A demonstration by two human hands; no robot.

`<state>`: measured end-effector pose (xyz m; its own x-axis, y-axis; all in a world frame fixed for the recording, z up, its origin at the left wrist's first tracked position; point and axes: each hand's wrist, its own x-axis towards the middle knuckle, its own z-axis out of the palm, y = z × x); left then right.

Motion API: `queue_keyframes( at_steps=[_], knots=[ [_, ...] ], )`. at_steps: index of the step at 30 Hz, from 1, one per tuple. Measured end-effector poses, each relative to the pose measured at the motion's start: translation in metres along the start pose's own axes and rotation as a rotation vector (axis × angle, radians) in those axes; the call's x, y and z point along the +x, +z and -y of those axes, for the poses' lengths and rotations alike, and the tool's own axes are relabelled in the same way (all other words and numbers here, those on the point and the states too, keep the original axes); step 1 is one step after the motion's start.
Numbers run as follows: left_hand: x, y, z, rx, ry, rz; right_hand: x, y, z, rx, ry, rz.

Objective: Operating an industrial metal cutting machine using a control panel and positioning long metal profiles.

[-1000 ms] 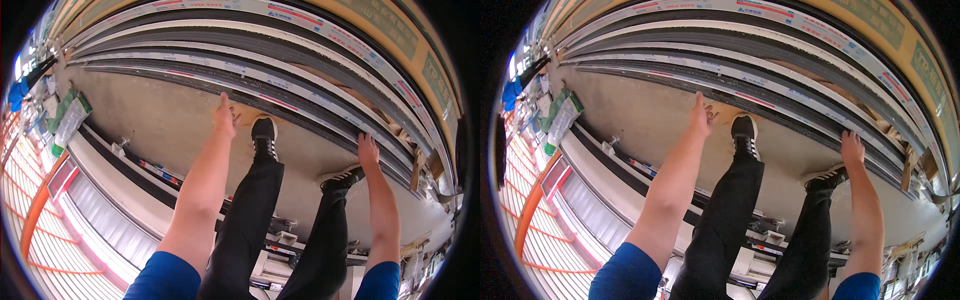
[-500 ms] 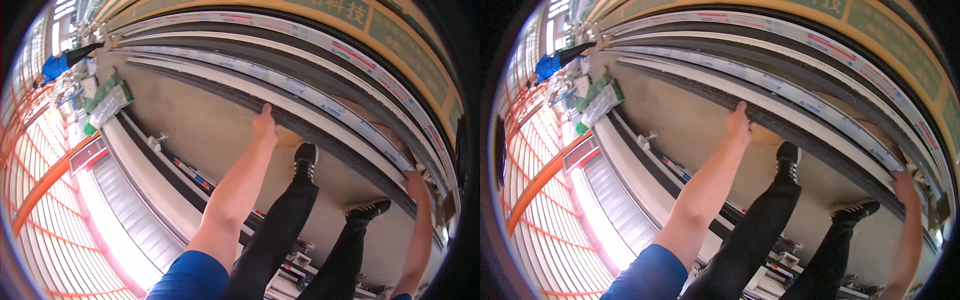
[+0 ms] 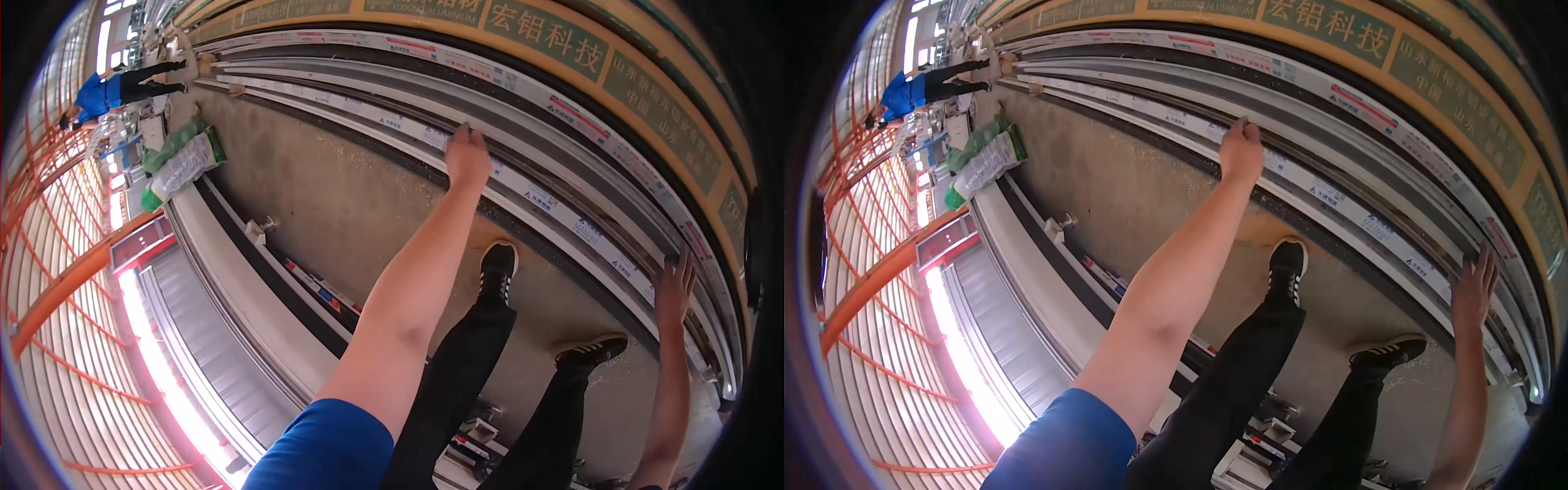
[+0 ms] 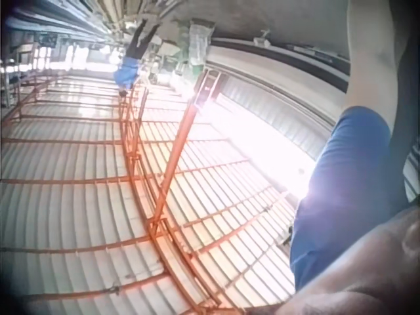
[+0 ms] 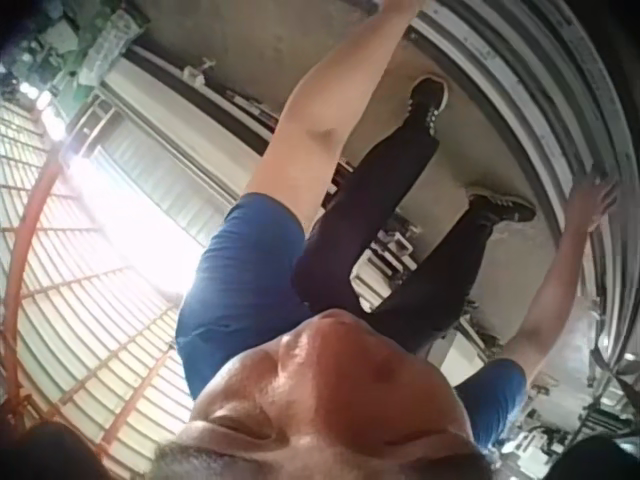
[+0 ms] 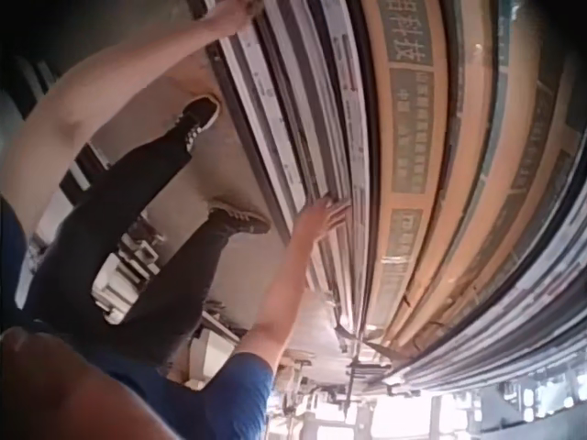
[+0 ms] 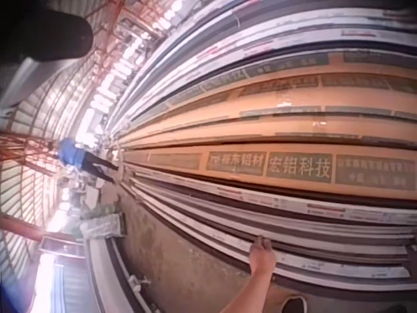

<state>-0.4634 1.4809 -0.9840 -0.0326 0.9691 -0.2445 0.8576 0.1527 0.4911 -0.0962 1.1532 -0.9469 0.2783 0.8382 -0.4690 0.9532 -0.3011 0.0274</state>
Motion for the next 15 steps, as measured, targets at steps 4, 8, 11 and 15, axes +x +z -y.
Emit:
queue_keyframes(
  at_steps=[4,8,11,15],
  knots=[
    [-0.063,0.017,0.064,-0.240,-0.511,-0.068,-0.002,0.030,-0.007,-0.099,-0.032,-0.069],
    [-0.088,0.019,0.162,-0.303,-0.874,0.235,0.015,0.017,0.034,0.183,0.142,-0.116],
    [-0.125,0.056,0.164,-0.720,-0.978,0.291,-0.008,0.003,0.059,0.086,-0.095,-0.204],
    [-0.120,0.080,0.149,-1.001,-1.044,0.277,-0.063,0.043,0.085,0.551,-0.096,0.062]
  ],
)
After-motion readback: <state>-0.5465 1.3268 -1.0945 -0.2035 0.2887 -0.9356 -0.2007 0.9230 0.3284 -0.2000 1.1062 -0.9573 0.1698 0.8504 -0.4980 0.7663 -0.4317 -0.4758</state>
